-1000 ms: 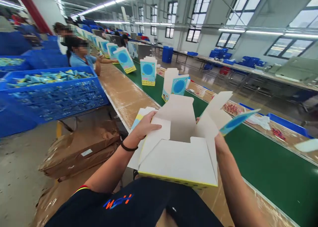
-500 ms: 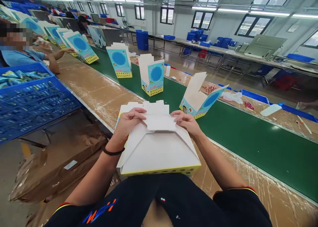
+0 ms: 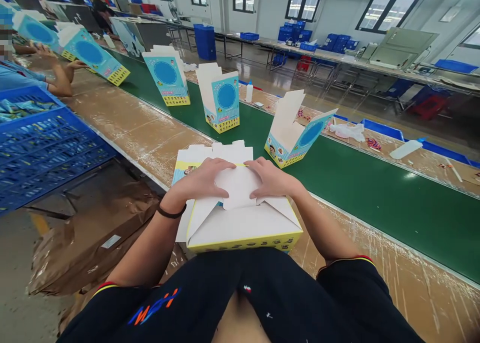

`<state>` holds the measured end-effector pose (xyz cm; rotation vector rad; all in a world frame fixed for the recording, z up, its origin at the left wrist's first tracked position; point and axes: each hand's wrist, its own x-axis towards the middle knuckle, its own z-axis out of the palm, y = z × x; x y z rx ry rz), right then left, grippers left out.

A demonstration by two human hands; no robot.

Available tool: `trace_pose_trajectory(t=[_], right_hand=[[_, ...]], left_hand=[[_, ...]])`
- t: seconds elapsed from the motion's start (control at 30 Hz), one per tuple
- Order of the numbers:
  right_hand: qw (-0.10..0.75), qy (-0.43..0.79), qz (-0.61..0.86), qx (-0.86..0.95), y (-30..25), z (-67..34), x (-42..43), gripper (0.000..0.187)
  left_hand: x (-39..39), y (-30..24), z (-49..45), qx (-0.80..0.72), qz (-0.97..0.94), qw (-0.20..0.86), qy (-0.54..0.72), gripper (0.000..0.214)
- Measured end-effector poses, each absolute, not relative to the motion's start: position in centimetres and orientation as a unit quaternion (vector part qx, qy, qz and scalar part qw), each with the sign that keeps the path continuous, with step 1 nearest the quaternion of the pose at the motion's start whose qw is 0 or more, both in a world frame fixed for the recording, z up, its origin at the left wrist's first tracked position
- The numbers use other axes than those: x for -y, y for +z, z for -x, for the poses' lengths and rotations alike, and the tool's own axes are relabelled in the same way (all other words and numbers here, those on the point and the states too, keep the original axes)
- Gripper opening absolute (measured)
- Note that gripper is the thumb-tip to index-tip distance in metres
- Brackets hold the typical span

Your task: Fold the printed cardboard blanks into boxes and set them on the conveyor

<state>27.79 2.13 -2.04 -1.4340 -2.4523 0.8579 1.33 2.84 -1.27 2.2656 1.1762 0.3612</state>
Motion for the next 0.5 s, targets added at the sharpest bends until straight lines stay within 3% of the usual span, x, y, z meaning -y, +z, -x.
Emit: trace_pose_trajectory(t=[0.07, 0.13, 0.2, 0.27, 0.43, 0.5], right_hand=[[0.159, 0.338, 0.445, 0.814, -2.6, -28.4, -2.1, 0.095], [0.288, 0.400, 0.417, 0.764, -3.5, -29.0, -1.9, 0.091], [0.423, 0.448, 0.422, 0.665, -4.6, -29.0, -1.3, 0.088], [0.506, 0.489, 0.443, 0.555, -5.7, -28.3, -0.5, 0.083], [0.599, 0.504, 0.453, 0.427, -7.6, -27.6, 0.4, 0.078], [0.589, 0.493, 0.473, 0.433, -8.3, -28.2, 1.1, 0.081]], left_hand=[[-2.5, -1.3, -1.0, -0.438, -0.844, 0.272, 0.143, 0.071], [-2.1, -1.3, -0.6, -0.441, -0.837, 0.276, 0.173, 0.066], [-1.7, -1.1, -0.5, -0.443, -0.826, 0.281, 0.205, 0.060], [-1.3, -0.8, -0.8, -0.444, -0.824, 0.277, 0.214, 0.058], [-0.7, 0.0, -1.7, -0.439, -0.831, 0.267, 0.213, 0.056], [-0.5, 0.5, -1.3, -0.443, -0.819, 0.269, 0.247, 0.051]])
